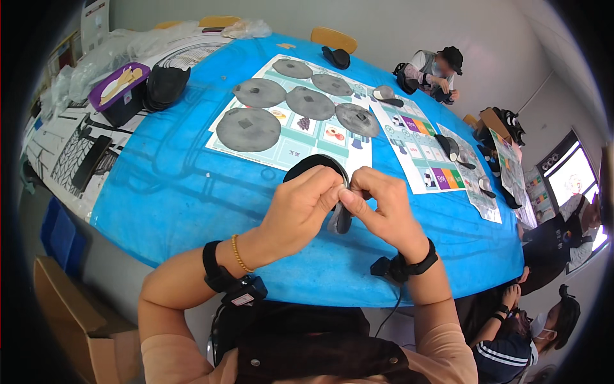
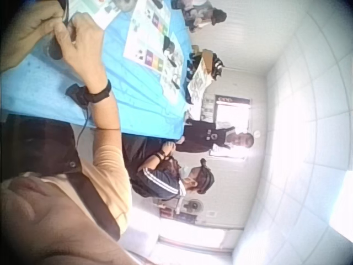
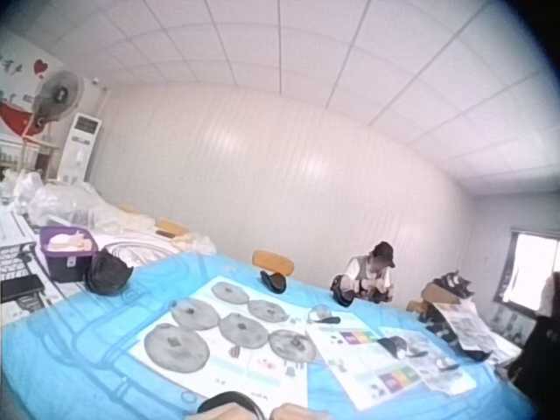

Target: Inspecting and handling shoe components like heel counters and uppers at a workbench.

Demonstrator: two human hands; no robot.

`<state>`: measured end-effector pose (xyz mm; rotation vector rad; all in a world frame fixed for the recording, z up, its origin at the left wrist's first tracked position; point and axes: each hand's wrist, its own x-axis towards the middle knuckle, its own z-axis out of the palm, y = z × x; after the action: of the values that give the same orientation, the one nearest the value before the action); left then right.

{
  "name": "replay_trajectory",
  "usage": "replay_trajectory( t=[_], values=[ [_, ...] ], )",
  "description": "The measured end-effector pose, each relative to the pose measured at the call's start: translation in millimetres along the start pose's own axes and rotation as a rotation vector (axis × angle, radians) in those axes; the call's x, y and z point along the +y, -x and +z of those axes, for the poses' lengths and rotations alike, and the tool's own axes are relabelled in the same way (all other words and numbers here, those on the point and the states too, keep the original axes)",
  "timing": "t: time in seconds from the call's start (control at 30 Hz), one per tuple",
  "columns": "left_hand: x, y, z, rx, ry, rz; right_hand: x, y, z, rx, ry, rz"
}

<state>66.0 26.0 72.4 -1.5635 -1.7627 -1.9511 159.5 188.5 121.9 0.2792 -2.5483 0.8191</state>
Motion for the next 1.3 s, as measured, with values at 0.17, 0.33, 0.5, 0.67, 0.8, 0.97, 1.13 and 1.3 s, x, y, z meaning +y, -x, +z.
replay_trajectory(
  t=[0.17, 0.33, 0.5, 0.67, 0.8, 0.97, 1.13, 1.3],
  values=[
    [-8, 0, 3, 0.024, -0.036, -0.029, 10, -1, 1, -0.082, 0.040, 0.018],
    [-15, -1, 2, -0.007, -0.022, -0.089, 11, 0, 1, -0.105, -0.047, 0.092],
    [-16, 1, 2, -0.097, 0.035, -0.012, 6, 2, -5, -0.104, -0.154, 0.314],
    [-18, 4, 5, -0.058, 0.053, -0.015, 6, 2, -4, -0.103, -0.109, 0.209],
    [-19, 5, 5, -0.078, 0.081, -0.063, 9, 4, 6, -0.050, 0.100, 0.053],
    [-19, 9, 11, -0.051, 0.136, -0.164, 8, 10, 12, -0.040, 0.216, 0.071],
    [-22, 9, 15, -0.007, 0.192, -0.314, 7, 10, 9, -0.019, 0.209, 0.119],
    [-21, 7, 11, -0.005, 0.087, -0.189, 1, 11, 7, -0.042, 0.148, 0.167]
  ],
)
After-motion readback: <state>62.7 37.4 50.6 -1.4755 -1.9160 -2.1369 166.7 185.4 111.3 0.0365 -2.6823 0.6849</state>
